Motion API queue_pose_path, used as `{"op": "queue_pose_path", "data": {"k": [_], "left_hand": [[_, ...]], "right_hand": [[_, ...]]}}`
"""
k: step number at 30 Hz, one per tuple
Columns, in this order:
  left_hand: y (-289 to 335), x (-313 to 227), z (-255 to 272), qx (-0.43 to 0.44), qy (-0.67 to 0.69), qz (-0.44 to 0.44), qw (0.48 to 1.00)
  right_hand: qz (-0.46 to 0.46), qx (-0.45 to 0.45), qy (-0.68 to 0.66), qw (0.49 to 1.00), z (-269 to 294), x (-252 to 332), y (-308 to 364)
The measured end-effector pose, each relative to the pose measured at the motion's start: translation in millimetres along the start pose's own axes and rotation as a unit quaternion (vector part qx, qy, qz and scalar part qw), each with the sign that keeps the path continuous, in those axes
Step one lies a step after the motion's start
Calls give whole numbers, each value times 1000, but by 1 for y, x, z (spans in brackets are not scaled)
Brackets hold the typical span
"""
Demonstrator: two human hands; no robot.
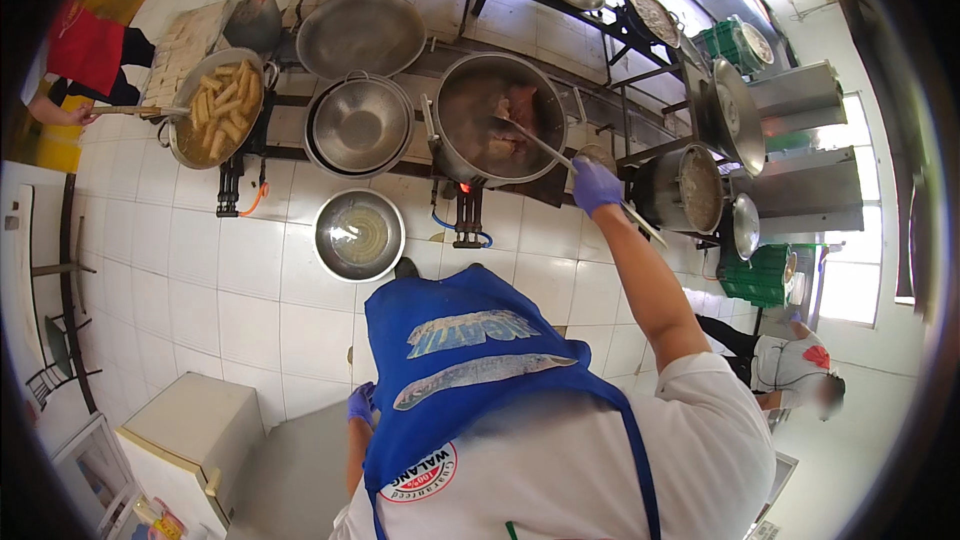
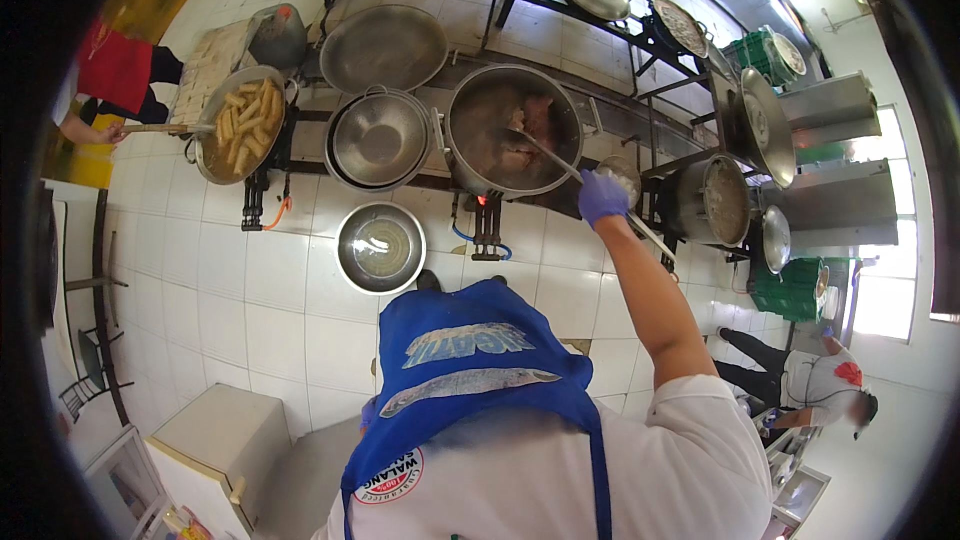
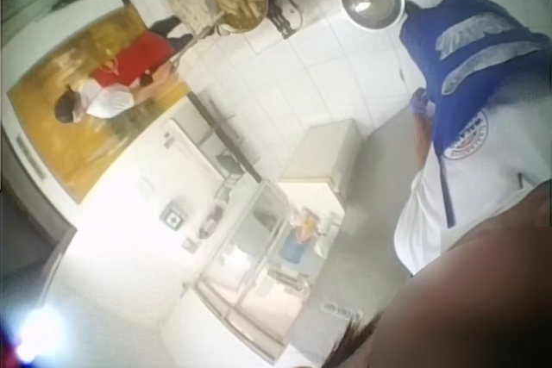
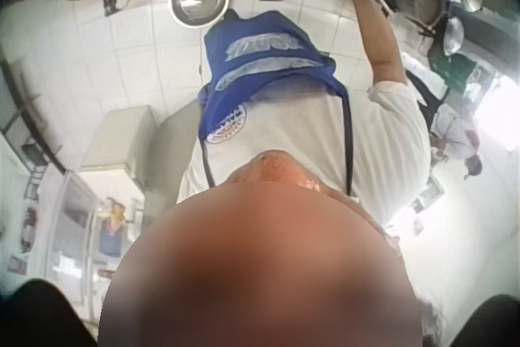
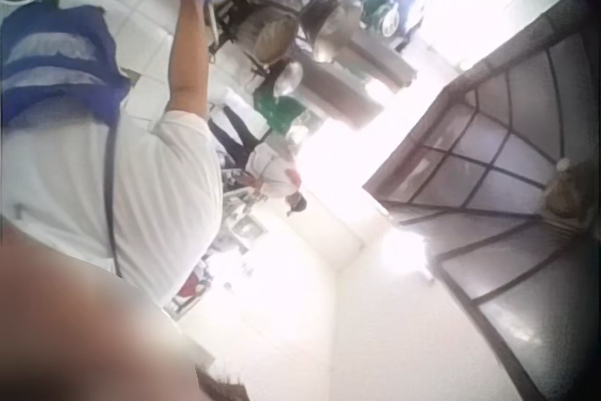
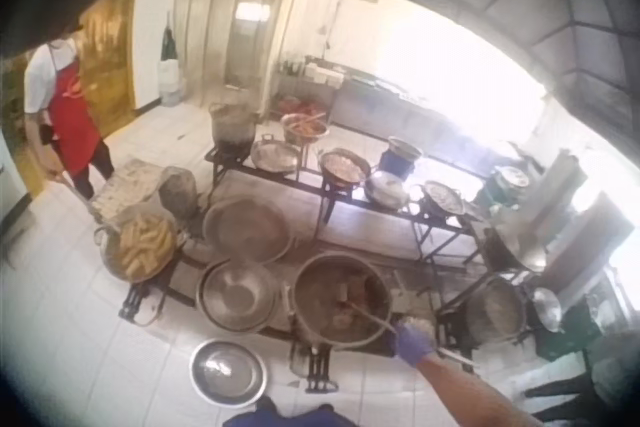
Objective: The person stirs meat in a large pot on a gas stove using a ladle. They then walk to a storage cabinet, retrieve a small yellow packet, and return to the cooking area to open the packet over a bowl of cooked meat.
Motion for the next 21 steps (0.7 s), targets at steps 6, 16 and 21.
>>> {"op": "queue_pose_path", "data": {"k": [6,16,21], "left_hand": [[-20,3,-3,5,24,49,998],[-34,-33,-2,-53,116,84,988],[-28,-48,-22,-66,107,94,988]], "right_hand": [[-79,138,-84,984,28,-43,69],[32,84,-151,984,18,-90,58],[93,129,-103,982,-14,-46,-5]]}}
Point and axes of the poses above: each hand's wrist, its own y-axis away from the middle knuckle, its own z-axis out of the back of the hand, x = y × z, the point moved 4 cm from there along -y, towards the middle knuckle, and after that the axes turned 2 degrees about -x, right-handed, at the moved point
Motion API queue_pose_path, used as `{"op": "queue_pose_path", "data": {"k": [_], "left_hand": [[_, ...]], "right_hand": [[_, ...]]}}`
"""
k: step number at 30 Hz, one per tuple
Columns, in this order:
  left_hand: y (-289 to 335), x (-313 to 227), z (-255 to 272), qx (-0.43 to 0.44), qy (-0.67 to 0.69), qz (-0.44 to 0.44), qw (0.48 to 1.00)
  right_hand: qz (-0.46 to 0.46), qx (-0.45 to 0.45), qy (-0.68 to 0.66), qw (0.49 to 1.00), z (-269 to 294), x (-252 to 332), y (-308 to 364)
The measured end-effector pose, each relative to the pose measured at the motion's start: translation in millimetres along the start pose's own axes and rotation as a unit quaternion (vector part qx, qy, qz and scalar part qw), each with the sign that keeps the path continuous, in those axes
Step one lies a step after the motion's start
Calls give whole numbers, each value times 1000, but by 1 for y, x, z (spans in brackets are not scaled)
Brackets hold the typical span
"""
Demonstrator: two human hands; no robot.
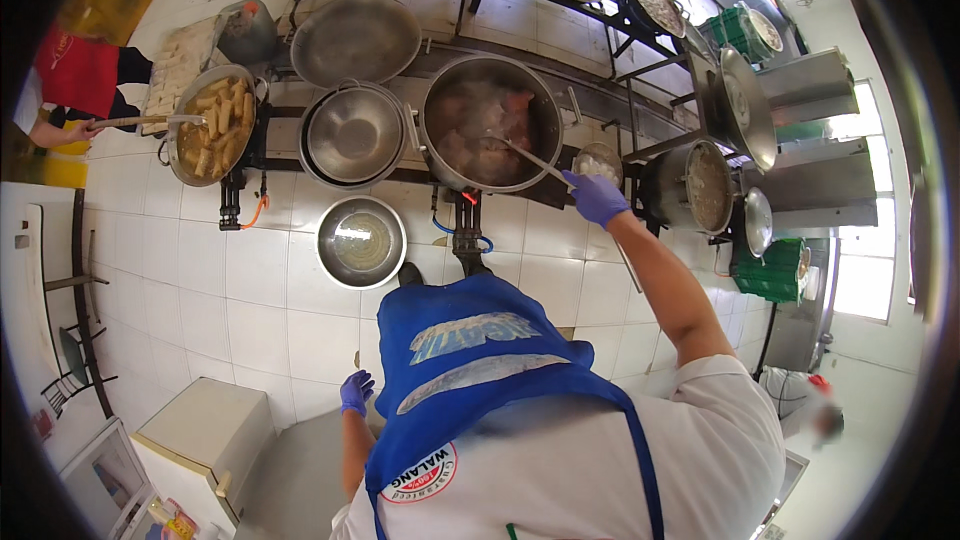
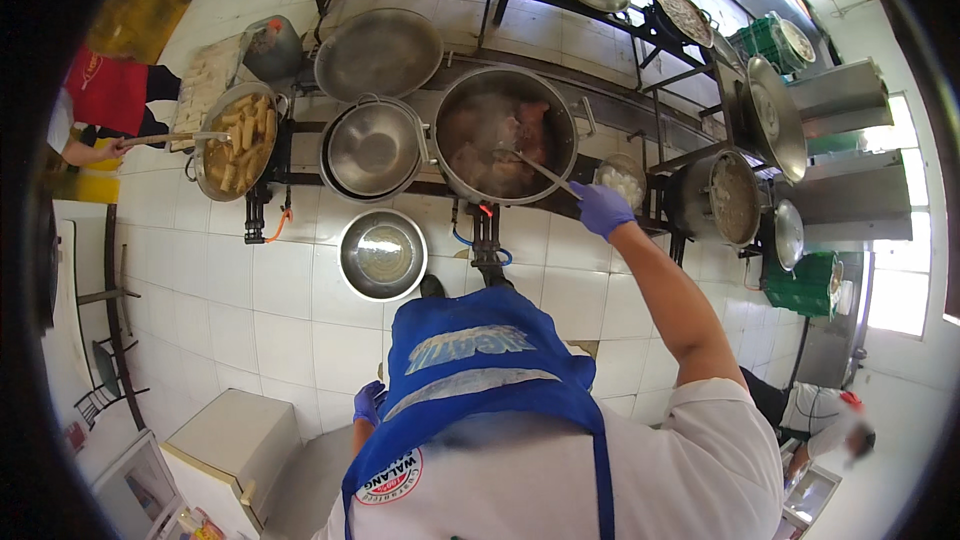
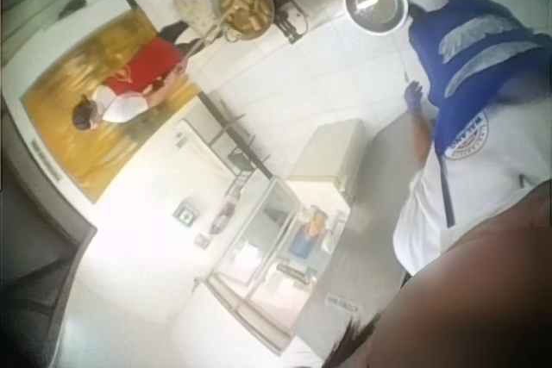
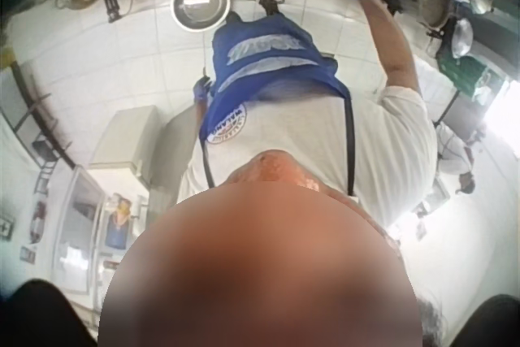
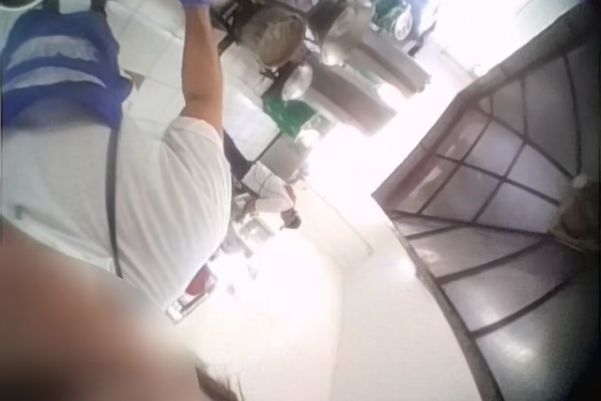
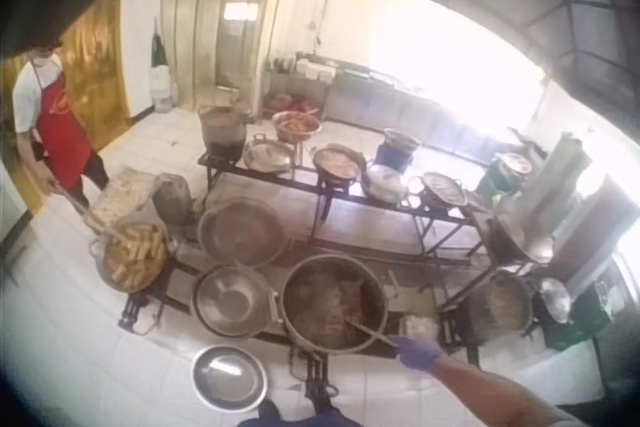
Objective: The person stirs meat in a large pot on a gas stove using a ladle. They then walk to a storage cabinet, retrieve a small yellow packet, and return to the cooking area to open the packet over a bowl of cooked meat.
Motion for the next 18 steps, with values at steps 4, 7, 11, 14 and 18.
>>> {"op": "queue_pose_path", "data": {"k": [4,7,11,14,18], "left_hand": [[24,-6,-29,-26,36,-15,999],[43,-4,-58,-32,24,-11,999],[68,25,-75,-41,35,-31,998],[90,50,-91,-39,-14,-65,997],[119,79,-123,-66,-55,-105,991]], "right_hand": [[-8,25,-43,999,-19,6,-31],[18,10,-92,996,-65,17,-56],[47,13,-139,989,-65,-2,-65],[62,26,-162,985,-16,-26,-48],[76,-27,-127,989,51,-30,-65]]}}
Point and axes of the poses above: each hand's wrist, its own y-axis away from the middle knuckle, its own z-axis out of the back of the hand, x = y × z, the point moved 4 cm from there along -y, towards the middle knuckle, and after that the axes turned 2 degrees about -x, right-handed, at the moved point
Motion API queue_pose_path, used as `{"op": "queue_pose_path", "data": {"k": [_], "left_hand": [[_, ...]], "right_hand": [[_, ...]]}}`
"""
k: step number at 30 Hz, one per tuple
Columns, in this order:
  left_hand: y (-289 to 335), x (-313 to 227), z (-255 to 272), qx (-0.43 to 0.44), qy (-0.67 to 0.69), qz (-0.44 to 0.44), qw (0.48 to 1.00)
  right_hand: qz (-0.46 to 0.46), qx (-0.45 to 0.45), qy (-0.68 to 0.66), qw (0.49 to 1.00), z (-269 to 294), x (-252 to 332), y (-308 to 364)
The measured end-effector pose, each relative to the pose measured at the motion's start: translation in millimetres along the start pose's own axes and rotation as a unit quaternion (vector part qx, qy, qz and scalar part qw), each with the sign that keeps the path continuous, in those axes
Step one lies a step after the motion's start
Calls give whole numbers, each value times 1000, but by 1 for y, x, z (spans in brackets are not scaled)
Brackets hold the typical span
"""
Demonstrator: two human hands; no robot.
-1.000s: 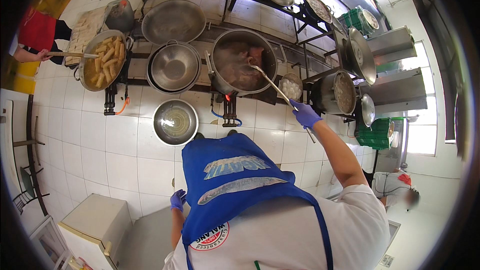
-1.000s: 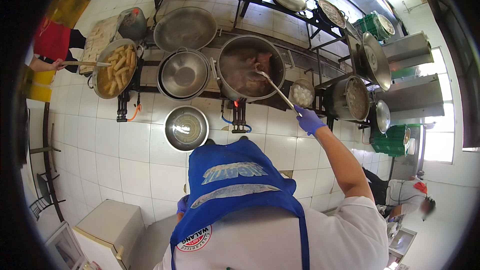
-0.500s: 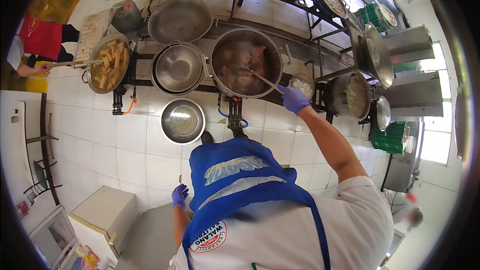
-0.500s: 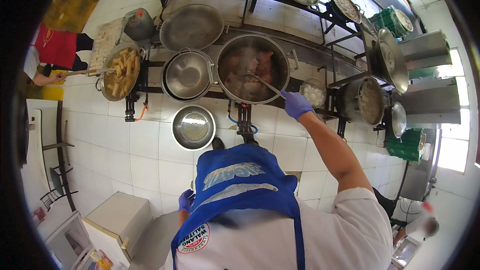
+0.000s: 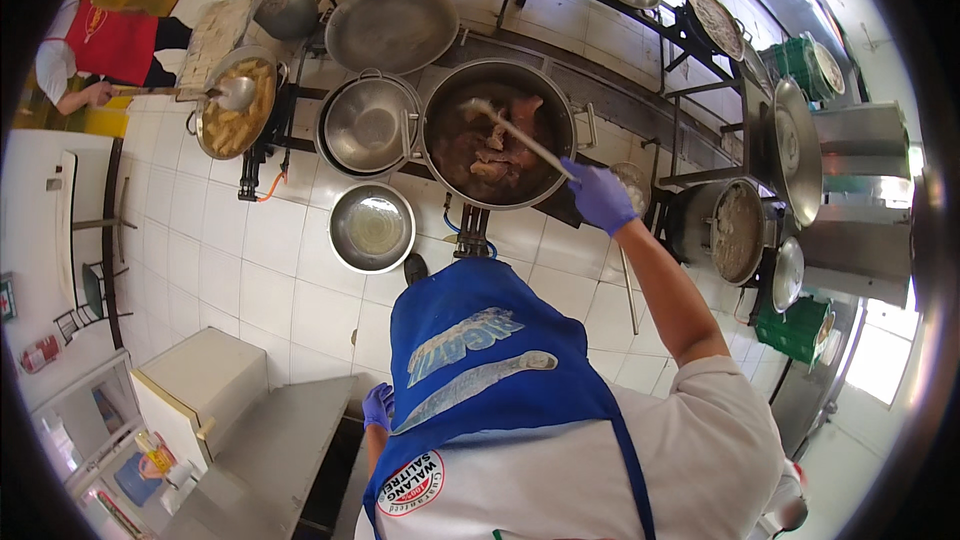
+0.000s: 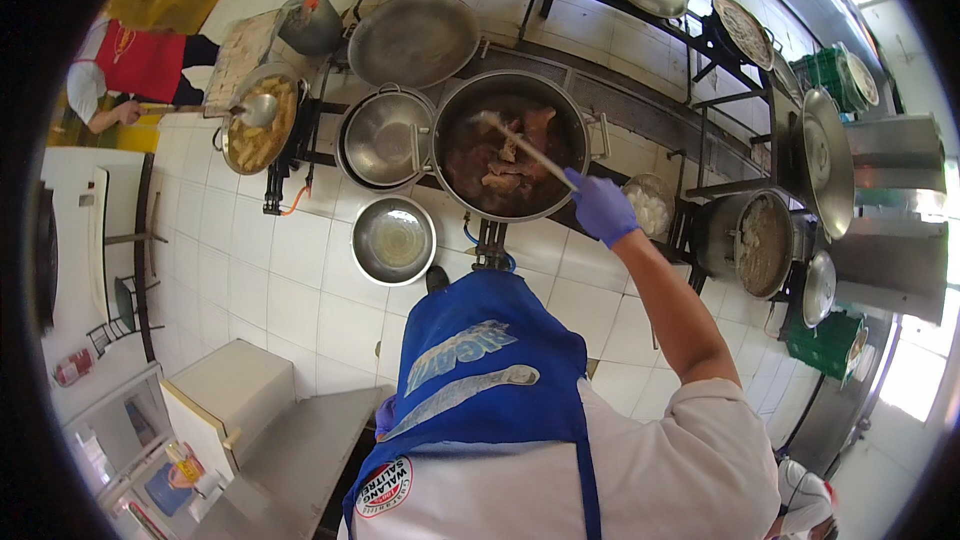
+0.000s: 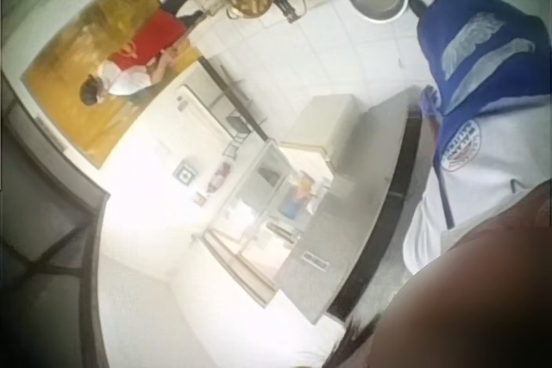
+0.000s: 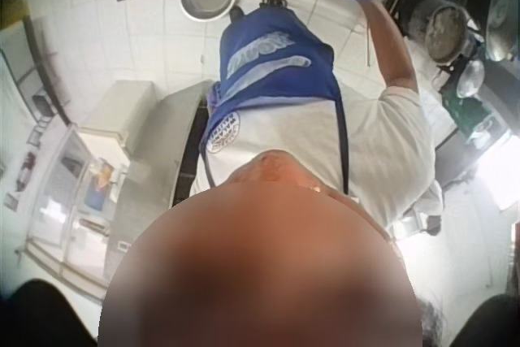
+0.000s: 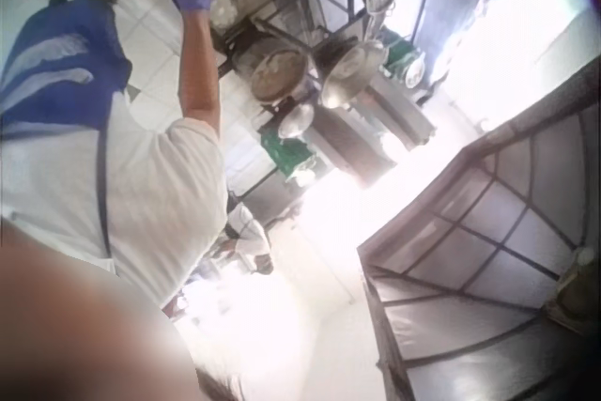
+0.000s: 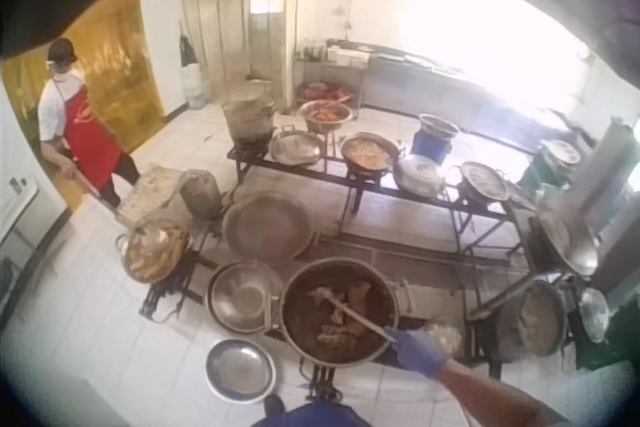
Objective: The person stirs meat in a large pot on a gas stove using a ladle. They then walk to a storage cabinet, retrieve a small yellow packet, and return to the cooking area to open the packet over a bowl of cooked meat.
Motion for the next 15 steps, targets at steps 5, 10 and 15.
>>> {"op": "queue_pose_path", "data": {"k": [5,10,15], "left_hand": [[34,16,-34,-23,23,-16,999],[71,33,-57,-60,67,9,996],[99,50,-71,-71,44,-31,996]], "right_hand": [[-9,-19,97,995,-19,-25,-99],[-32,41,265,963,-57,-16,-181],[14,59,381,923,-74,34,-228]]}}
Point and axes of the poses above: each hand's wrist, its own y-axis away from the middle knuckle, its own z-axis out of the back of the hand, x = y × z, the point moved 4 cm from there along -y, towards the middle knuckle, and after that the axes turned 2 degrees about -x, right-handed, at the moved point
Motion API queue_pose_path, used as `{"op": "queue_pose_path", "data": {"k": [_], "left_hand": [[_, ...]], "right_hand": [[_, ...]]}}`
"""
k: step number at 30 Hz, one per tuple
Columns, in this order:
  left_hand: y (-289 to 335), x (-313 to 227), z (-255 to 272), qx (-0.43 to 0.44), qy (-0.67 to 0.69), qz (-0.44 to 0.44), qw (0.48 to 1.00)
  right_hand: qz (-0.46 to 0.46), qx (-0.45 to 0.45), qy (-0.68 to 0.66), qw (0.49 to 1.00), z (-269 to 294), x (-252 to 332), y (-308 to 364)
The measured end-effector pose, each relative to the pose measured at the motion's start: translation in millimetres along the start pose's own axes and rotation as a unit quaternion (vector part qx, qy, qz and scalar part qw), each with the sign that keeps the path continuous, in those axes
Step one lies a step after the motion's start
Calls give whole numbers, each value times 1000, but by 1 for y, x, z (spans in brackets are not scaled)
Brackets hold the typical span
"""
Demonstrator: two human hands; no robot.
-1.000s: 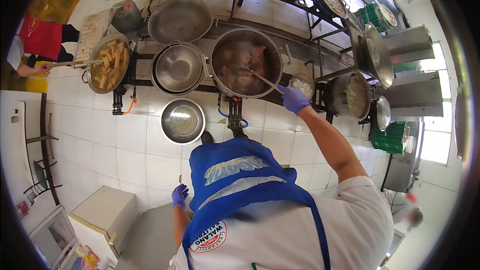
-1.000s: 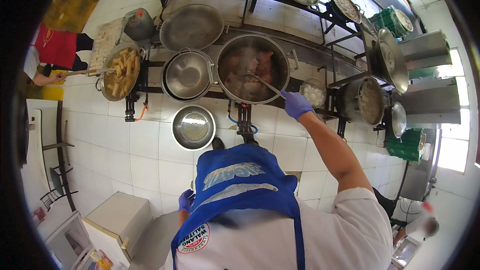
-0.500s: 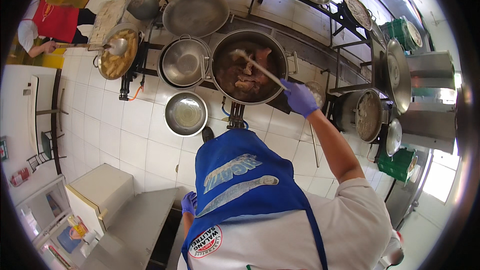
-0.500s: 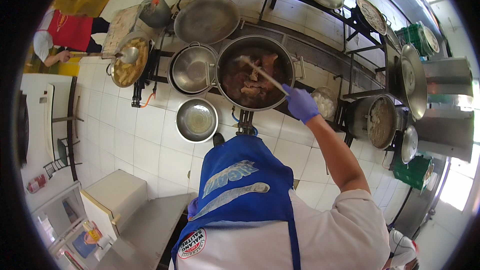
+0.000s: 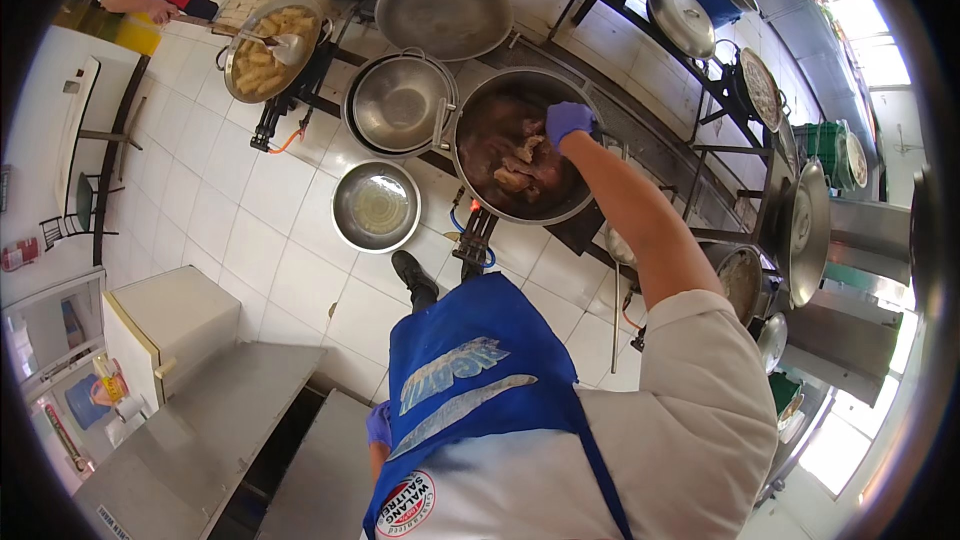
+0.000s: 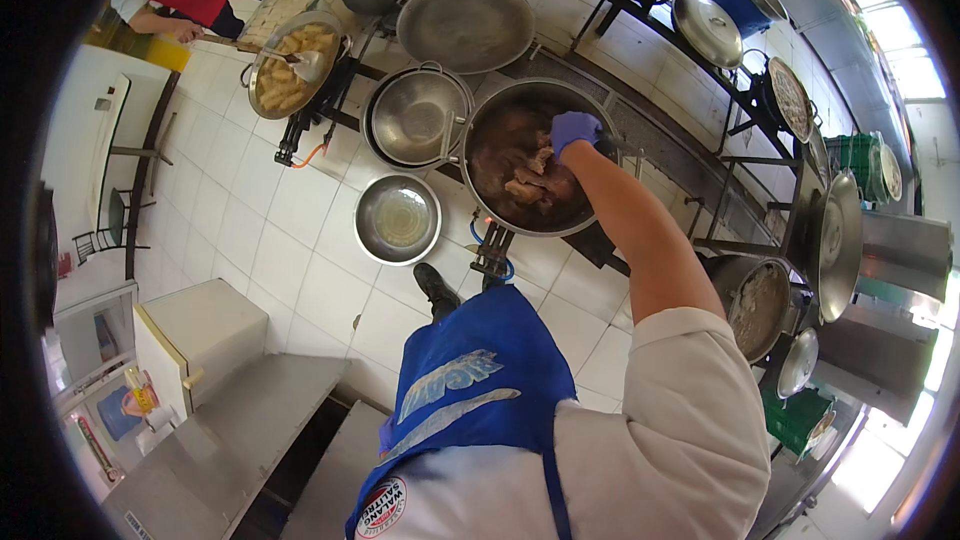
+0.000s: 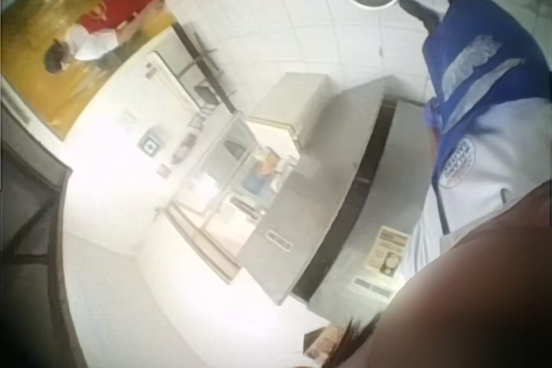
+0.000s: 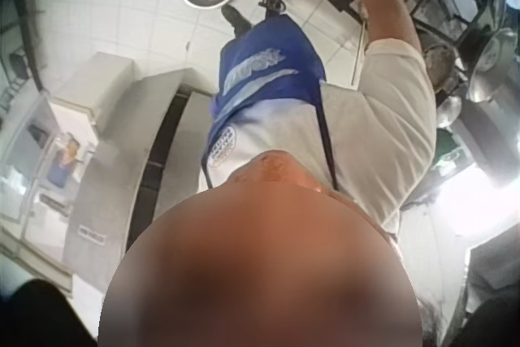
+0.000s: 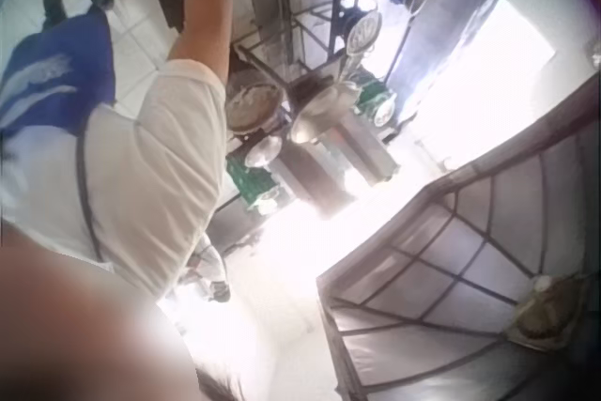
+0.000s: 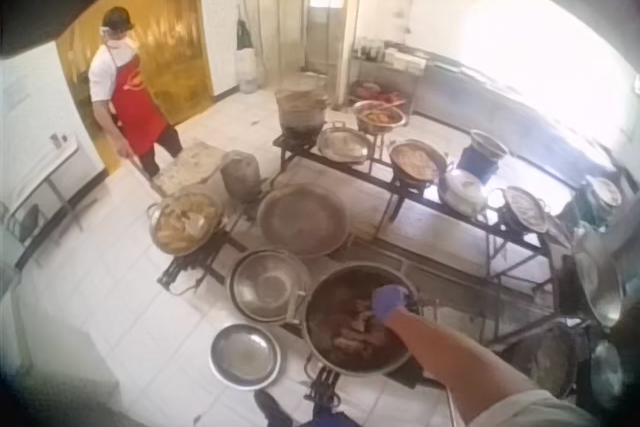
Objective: The person stirs meat in a large pot on a gas stove using a ladle. They then walk to a storage cabinet, retrieve a small yellow packet, and return to the cooking area to open the packet over a bowl of cooked meat.
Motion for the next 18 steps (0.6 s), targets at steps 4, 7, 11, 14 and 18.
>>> {"op": "queue_pose_path", "data": {"k": [4,7,11,14,18], "left_hand": [[12,21,2,-19,34,42,998],[8,28,7,-20,51,65,996],[-1,16,12,-21,33,53,998],[-17,23,18,10,60,52,997],[-51,36,27,37,106,97,989]], "right_hand": [[56,34,46,997,-16,42,5],[61,28,50,996,-24,43,16],[68,3,46,997,-24,33,49],[82,-44,9,996,-24,18,68],[125,-90,-27,988,-4,22,113]]}}
Point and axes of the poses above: each hand's wrist, its own y-axis away from the middle knuckle, its own z-axis out of the back of the hand, x = y × z, the point moved 4 cm from there along -y, towards the middle knuckle, and after that the axes turned 2 degrees about -x, right-handed, at the moved point
